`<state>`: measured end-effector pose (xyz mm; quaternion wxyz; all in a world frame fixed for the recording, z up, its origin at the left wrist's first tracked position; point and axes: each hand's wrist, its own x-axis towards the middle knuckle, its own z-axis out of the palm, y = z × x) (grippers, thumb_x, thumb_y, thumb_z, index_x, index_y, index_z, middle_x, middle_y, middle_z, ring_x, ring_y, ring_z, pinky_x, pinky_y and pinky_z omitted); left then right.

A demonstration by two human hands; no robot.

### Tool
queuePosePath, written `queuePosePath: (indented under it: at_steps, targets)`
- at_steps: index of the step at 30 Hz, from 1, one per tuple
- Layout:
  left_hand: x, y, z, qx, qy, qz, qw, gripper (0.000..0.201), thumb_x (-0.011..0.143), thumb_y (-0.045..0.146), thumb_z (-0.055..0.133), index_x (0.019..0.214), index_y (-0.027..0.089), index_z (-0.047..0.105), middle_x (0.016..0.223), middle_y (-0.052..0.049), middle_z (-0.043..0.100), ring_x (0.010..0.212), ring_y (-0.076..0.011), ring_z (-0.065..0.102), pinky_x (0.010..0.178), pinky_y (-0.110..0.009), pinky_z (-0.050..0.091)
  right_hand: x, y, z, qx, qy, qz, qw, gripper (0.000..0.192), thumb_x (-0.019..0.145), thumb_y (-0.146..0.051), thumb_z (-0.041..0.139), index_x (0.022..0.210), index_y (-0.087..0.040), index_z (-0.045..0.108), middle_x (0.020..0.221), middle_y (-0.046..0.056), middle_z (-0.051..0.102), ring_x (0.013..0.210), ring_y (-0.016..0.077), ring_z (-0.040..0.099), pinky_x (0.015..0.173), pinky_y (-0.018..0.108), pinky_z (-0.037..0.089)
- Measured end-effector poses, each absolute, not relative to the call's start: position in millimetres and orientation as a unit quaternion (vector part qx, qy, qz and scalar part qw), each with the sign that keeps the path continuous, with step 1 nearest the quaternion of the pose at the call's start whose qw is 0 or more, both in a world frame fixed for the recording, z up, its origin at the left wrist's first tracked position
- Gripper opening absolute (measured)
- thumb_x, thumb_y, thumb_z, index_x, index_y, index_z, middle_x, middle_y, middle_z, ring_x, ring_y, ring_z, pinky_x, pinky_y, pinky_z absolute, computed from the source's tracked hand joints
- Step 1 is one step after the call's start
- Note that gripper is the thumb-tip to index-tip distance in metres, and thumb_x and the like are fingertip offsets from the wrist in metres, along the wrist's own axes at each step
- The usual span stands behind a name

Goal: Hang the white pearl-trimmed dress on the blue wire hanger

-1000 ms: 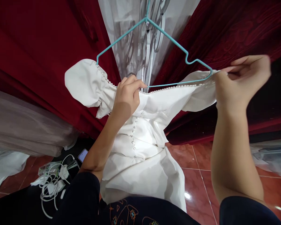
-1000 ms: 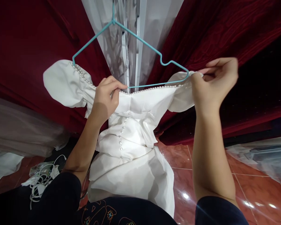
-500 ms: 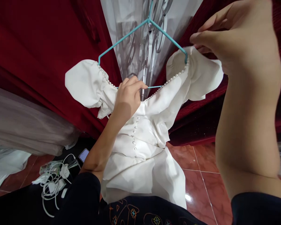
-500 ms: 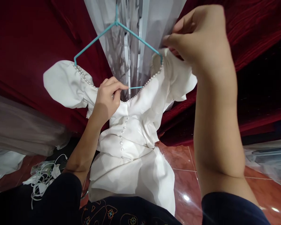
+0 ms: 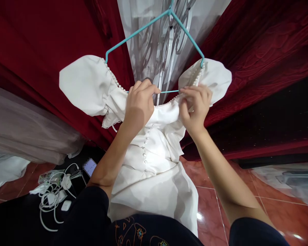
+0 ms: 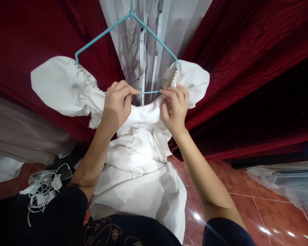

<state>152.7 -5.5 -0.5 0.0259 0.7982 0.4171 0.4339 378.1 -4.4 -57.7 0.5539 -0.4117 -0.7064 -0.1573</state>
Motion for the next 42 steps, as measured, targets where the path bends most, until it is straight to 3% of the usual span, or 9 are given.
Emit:
queuePosePath:
  at_steps: [7, 14, 19, 24, 28, 30, 32, 35, 42]
  targets:
    - [157.9, -13.2, 9.0, 0.810, 0.398, 0.430, 0.039, 0.035, 0.105, 0.002, 0.045, 0.102, 0.022, 0.073, 0.100, -0.006, 0.069, 0.099, -0.0257, 0.064, 0.097, -0.043, 0.053, 366.6, -34.0, -59.1, -0.366, -0.656, -0.157, 0.641, 0.033, 0.103, -0.030, 0.051, 0.132, -0.033, 0.068, 0.136, 0.008, 0.071, 0.142, 0.0331, 0.062, 0.124, 0.070, 0.042]
    - [163.7, -19.8, 8.1, 0.813, 0.392, 0.429, 0.038, 0.035, 0.107, 0.007, 0.046, 0.105, 0.025, 0.075, 0.105, -0.006, 0.073, 0.104, -0.0260, 0.067, 0.098, -0.043, 0.055, 351.6, -18.9, -18.9, -0.453, -0.765, -0.083, 0.451, 0.029, 0.104, -0.033, 0.051, 0.124, -0.027, 0.071, 0.111, 0.007, 0.078, 0.101, 0.0244, 0.070, 0.102, 0.049, 0.052]
    - [150.6, -33.6, 4.3, 0.815, 0.341, 0.468, 0.025, 0.029, 0.109, 0.011, 0.050, 0.111, 0.025, 0.075, 0.112, -0.005, 0.075, 0.109, -0.0234, 0.070, 0.102, -0.044, 0.057, 337.4, -20.2, -33.1, -0.457, -0.737, -0.158, 0.472, 0.026, 0.105, -0.031, 0.049, 0.114, -0.025, 0.073, 0.095, 0.005, 0.073, 0.090, 0.0223, 0.063, 0.096, 0.044, 0.046]
    - [111.2, -38.8, 16.9, 0.695, 0.359, 0.608, -0.138, 0.017, 0.110, 0.029, 0.062, 0.122, 0.034, 0.074, 0.131, -0.005, 0.065, 0.134, -0.0281, 0.058, 0.121, -0.053, 0.046, 329.1, -36.2, -29.1, -0.448, -0.736, -0.147, 0.486, 0.030, 0.104, -0.029, 0.050, 0.123, -0.026, 0.073, 0.099, 0.005, 0.072, 0.094, 0.0224, 0.062, 0.098, 0.044, 0.044]
    - [75.8, -10.4, 26.0, 0.691, 0.429, 0.564, -0.141, 0.075, 0.093, 0.040, 0.090, 0.156, 0.035, 0.049, 0.167, -0.006, 0.043, 0.160, -0.0366, 0.031, 0.138, -0.060, 0.011, 330.1, -31.2, -30.9, -0.444, -0.737, -0.148, 0.488, 0.036, 0.104, -0.026, 0.050, 0.129, -0.029, 0.074, 0.104, 0.005, 0.074, 0.096, 0.0219, 0.062, 0.098, 0.044, 0.043]
    - [66.8, 8.2, 24.7, 0.701, 0.461, 0.535, -0.101, 0.080, 0.087, 0.030, 0.094, 0.153, 0.028, 0.048, 0.158, -0.009, 0.053, 0.149, -0.0349, 0.043, 0.133, -0.059, 0.023, 332.1, -26.5, -33.6, -0.452, -0.732, -0.147, 0.489, 0.037, 0.104, -0.026, 0.050, 0.130, -0.030, 0.075, 0.105, 0.004, 0.073, 0.096, 0.0219, 0.061, 0.099, 0.045, 0.043]
    - [65.1, 21.7, 22.3, 0.688, 0.495, 0.524, -0.081, 0.053, 0.090, 0.019, 0.088, 0.134, 0.025, 0.061, 0.134, -0.005, 0.068, 0.125, -0.0275, 0.057, 0.118, -0.050, 0.041, 335.0, -23.9, -35.3, -0.462, -0.725, -0.145, 0.490, 0.037, 0.104, -0.026, 0.050, 0.129, -0.031, 0.075, 0.103, 0.004, 0.072, 0.096, 0.0225, 0.059, 0.101, 0.047, 0.042]
    - [68.2, 28.5, 22.5, 0.667, 0.526, 0.525, -0.051, 0.014, 0.101, 0.012, 0.067, 0.109, 0.023, 0.070, 0.109, 0.000, 0.074, 0.102, -0.0213, 0.065, 0.098, -0.039, 0.048, 340.5, -25.4, -34.1, -0.469, -0.716, -0.145, 0.497, 0.035, 0.104, -0.025, 0.051, 0.126, -0.032, 0.077, 0.102, 0.005, 0.071, 0.097, 0.0237, 0.058, 0.102, 0.048, 0.042]
    - [30.3, 55.7, 23.2, 0.589, 0.571, 0.569, -0.061, 0.024, 0.102, 0.005, 0.067, 0.086, 0.018, 0.054, 0.082, 0.004, 0.058, 0.084, -0.0106, 0.054, 0.088, -0.032, 0.048, 346.1, -32.5, -24.5, -0.475, -0.723, -0.152, 0.478, 0.031, 0.106, -0.033, 0.053, 0.125, -0.029, 0.077, 0.109, 0.006, 0.074, 0.102, 0.0248, 0.062, 0.102, 0.049, 0.044]
